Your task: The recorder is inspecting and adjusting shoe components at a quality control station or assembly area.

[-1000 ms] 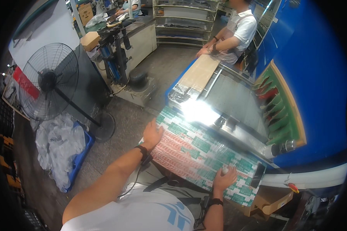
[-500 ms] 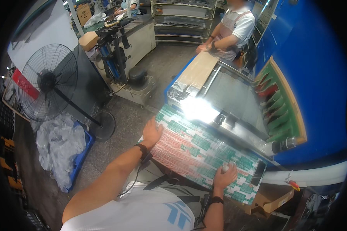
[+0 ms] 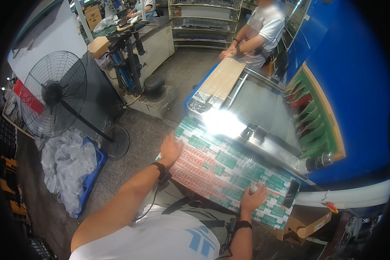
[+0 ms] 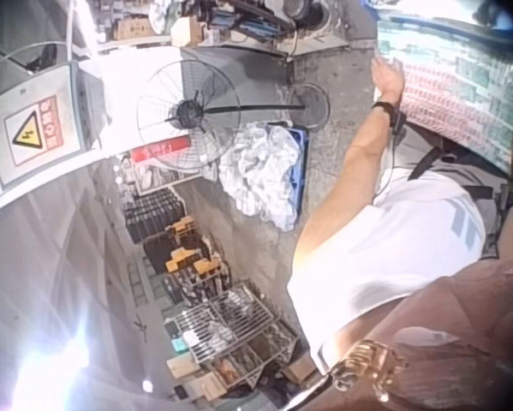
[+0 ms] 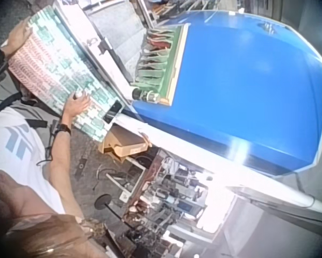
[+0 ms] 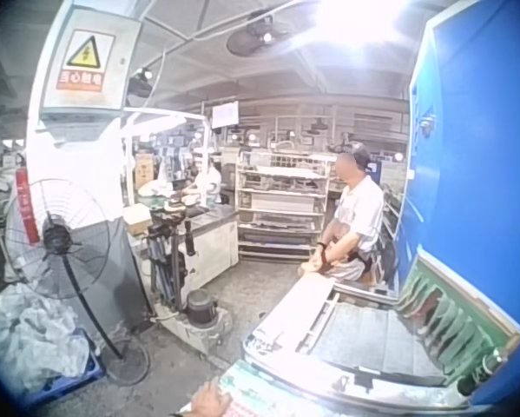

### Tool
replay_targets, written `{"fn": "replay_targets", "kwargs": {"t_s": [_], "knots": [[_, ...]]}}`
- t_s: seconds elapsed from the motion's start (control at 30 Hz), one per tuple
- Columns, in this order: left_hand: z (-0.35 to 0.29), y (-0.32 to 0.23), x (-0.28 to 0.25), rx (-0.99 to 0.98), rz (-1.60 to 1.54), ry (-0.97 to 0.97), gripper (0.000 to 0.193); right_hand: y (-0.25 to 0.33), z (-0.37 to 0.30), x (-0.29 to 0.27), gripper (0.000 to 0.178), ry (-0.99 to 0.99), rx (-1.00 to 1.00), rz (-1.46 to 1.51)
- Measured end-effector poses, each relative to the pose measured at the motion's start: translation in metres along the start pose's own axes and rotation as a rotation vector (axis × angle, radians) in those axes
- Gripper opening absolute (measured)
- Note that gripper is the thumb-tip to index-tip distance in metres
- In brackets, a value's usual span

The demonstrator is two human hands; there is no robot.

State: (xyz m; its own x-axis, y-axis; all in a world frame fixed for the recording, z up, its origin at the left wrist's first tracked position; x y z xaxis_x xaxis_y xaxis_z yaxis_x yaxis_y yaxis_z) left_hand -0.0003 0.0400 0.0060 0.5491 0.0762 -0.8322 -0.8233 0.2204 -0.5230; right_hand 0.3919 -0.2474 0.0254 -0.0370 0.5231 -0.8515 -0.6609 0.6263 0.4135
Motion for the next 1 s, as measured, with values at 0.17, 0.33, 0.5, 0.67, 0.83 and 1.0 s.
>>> {"fn": "replay_targets", "kwargs": {"t_s": [0.17, 0.33, 0.5, 0.67, 0.83, 1.0], "knots": [[-0.0007, -0.0002, -0.0001, -0.009, -0.009, -0.004, 0.078, -0.0013, -0.0002, 0.0011, 0.053, 0.0, 0.001, 0.001], [-0.0002, -0.0025, -0.0028, 0.016, 0.006, -0.031, 0.077, -0.0018, 0.0006, 0.0026, 0.052, 0.01, 0.021, 0.001], [-0.0026, -0.0017, -0.0026, -0.001, -0.02, -0.015, 0.077, 0.0006, 0.0001, 0.0017, 0.05, -0.02, -0.003, 0.001], [-0.0027, -0.0016, -0.002, 0.024, -0.011, -0.032, 0.077, -0.0006, -0.001, 0.0012, 0.052, -0.007, 0.0, -0.041], [-0.0014, -0.0011, -0.0008, 0.024, -0.009, -0.024, 0.077, -0.0009, -0.0006, 0.0019, 0.052, -0.017, -0.004, -0.044], [-0.0015, -0.0022, -0.0006, 0.018, -0.023, -0.016, 0.076, -0.0018, -0.0003, 0.0024, 0.05, -0.026, 0.004, -0.035]]}}
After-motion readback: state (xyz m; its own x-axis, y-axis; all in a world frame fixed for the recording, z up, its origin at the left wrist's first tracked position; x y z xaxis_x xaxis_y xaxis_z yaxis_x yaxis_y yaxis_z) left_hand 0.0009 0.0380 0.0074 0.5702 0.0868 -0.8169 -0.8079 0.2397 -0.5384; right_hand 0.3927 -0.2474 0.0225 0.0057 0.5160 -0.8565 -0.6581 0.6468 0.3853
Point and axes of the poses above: each hand's wrist, its own z-axis towards the middle knuckle, its own x-axis out of the palm, y = z × x, the point moved 4 cm from there along z, towards the middle knuckle, and after that the axes turned 11 degrees about x, right-handed, at the moved point
